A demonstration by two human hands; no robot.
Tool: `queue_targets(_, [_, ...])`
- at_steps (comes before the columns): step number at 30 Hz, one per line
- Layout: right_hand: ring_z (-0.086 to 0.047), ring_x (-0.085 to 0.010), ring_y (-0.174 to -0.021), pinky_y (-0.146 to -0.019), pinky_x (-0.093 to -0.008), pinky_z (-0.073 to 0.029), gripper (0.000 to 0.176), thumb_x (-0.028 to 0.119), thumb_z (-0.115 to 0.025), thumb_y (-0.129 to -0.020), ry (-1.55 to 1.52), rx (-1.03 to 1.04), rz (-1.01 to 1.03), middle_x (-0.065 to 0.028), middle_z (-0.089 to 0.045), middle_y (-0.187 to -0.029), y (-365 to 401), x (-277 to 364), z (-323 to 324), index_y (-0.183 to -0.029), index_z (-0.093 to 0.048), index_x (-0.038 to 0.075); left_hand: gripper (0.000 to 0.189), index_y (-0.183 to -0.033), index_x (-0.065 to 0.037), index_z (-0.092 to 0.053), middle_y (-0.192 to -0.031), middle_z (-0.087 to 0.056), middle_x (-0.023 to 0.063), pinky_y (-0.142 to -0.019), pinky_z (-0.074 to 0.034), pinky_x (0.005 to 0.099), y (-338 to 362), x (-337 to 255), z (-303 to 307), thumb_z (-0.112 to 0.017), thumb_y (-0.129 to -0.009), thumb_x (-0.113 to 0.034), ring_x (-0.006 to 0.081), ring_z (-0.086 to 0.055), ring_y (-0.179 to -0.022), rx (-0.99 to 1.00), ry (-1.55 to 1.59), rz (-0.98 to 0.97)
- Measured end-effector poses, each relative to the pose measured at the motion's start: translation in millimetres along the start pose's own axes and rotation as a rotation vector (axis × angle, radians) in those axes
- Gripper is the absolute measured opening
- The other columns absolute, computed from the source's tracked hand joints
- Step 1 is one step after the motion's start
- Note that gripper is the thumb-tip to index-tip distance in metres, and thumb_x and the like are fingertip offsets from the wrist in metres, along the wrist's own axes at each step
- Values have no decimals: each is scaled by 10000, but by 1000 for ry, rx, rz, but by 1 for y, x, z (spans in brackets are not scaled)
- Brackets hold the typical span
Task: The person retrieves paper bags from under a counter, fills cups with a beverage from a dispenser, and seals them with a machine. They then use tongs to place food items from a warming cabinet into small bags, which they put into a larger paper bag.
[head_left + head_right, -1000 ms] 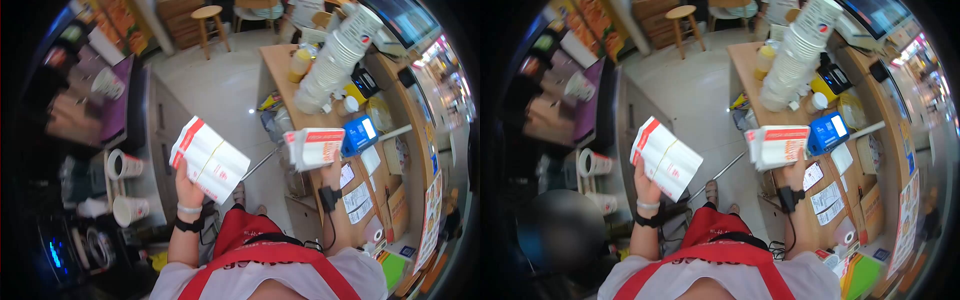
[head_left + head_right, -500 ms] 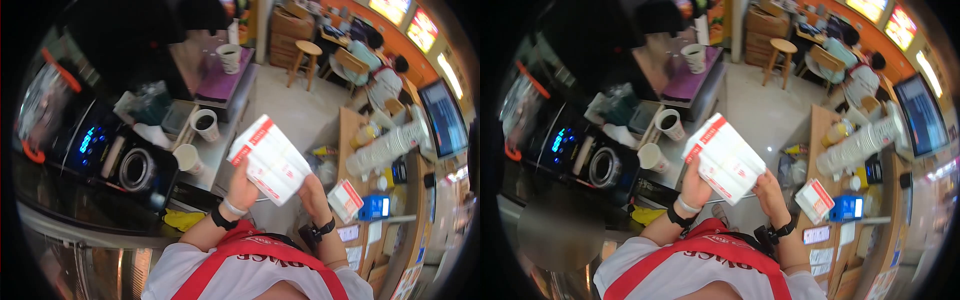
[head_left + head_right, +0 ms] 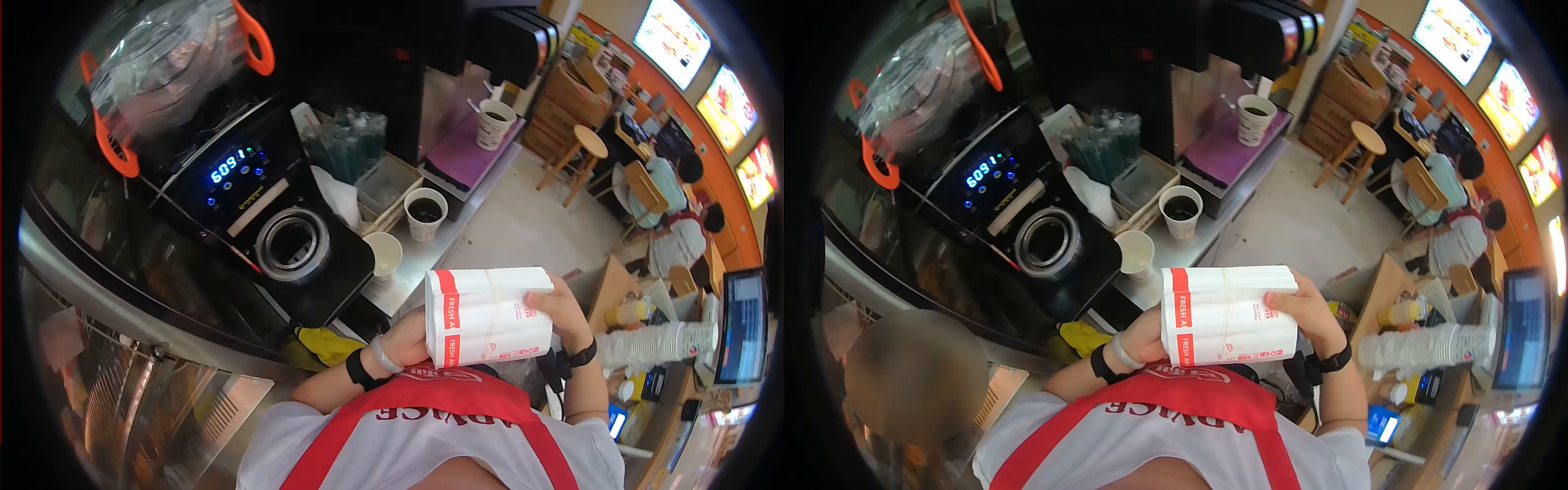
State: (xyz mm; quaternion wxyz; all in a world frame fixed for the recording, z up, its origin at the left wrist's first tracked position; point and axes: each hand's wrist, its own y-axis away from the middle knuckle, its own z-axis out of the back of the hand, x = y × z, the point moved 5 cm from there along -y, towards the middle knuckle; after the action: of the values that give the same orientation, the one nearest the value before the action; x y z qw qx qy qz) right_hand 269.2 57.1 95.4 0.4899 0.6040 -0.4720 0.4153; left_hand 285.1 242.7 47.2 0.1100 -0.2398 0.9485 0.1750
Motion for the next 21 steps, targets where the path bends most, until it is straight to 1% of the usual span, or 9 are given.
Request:
queue_targets(1, [-536, -117, -827, -726, -252, -438, 397, 185, -649, -733, 71, 21, -42, -72, -567, -935, -10, 7, -2, -1038, -476, -3, 388, -1211, -27, -374, -1091, -524, 107, -749, -470, 295, 1, -7, 5, -455, -853, -151, 188, -554, -901, -7, 1, -24])
queue_targets(3, [-536, -114, -822, -728, -252, -437, 388, 180, -647, -735, 141, 62, -76, -68, -570, -929, -32, 23, -8, -1035, -479, -1, 186, -1016, -52, -474, -761, -521, 7, -531, -393, 180, 11, -29, 19, -450, -860, -149, 77, -480, -610, -56, 6, -218])
queue_targets(4, [-537, -111, -816, -729, -251, -435, 377, 174, -644, -737, 169, 79, -68, -64, -570, -928, -45, 34, -11, -1031, -483, 1, 80, -856, -79, -460, -597, -337, -53, -426, -226, 162, 19, -36, 23, -419, -875, -145, 39, -278, -476, -128, 47, -309])
queue_targets(7, [-538, -104, -795, -722, -249, -433, 346, 161, -632, -741, 242, 127, -52, -53, -572, -915, -80, 70, -26, -1015, -491, 3, 92, -808, -91, -446, -577, -292, -47, -405, -199, 172, 42, -57, 29, -418, -876, -147, 39, -249, -460, -250, -53, -569])
queue_targets(9, [-528, -89, -801, -709, -248, -433, 317, 155, -618, -750, 406, 200, 148, -36, -569, -909, -104, 102, -38, -996, -491, 2, 99, -806, -88, -444, -576, -305, -43, -399, -198, 176, 58, -63, 31, -417, -876, -151, 39, -245, -451, -291, -82, -653])
queue_targets(11, [-571, -135, -774, -691, -268, -444, 295, 145, -613, -737, 491, 213, 418, -88, -590, -846, -130, 133, -56, -965, -489, 5, 105, -803, -85, -442, -574, -318, -38, -394, -198, 179, 63, -63, 29, -416, -876, -156, 39, -240, -443, -326, -103, -757])
queue_targets(13, [-602, -250, -701, -630, -310, -469, 246, 132, -601, -716, 917, 150, 826, -155, -593, -749, -139, 172, -96, -902, -485, 21, 114, -795, -79, -443, -558, -314, -38, -388, -197, 177, 63, -57, 30, -420, -874, -158, 37, -244, -429, -406, -58, -754])
queue_targets(17, [-562, -371, -634, -557, -387, -468, 284, 158, -599, -704, 1164, 47, 1256, -208, -567, -672, -173, 203, -179, -856, -433, -17, 118, -779, -77, -443, -547, -319, -39, -391, -206, 177, 52, -60, 16, -421, -868, -151, 40, -263, -431, -395, -43, -820])
queue_targets(21, [-588, -352, -659, -561, -380, -481, 286, 144, -609, -657, 1213, 6, 1180, -237, -566, -667, -251, 210, -238, -809, -489, -66, 113, -772, -78, -435, -548, -326, -36, -394, -210, 177, 51, -54, 10, -422, -862, -146, 43, -269, -435, -396, -50, -843])
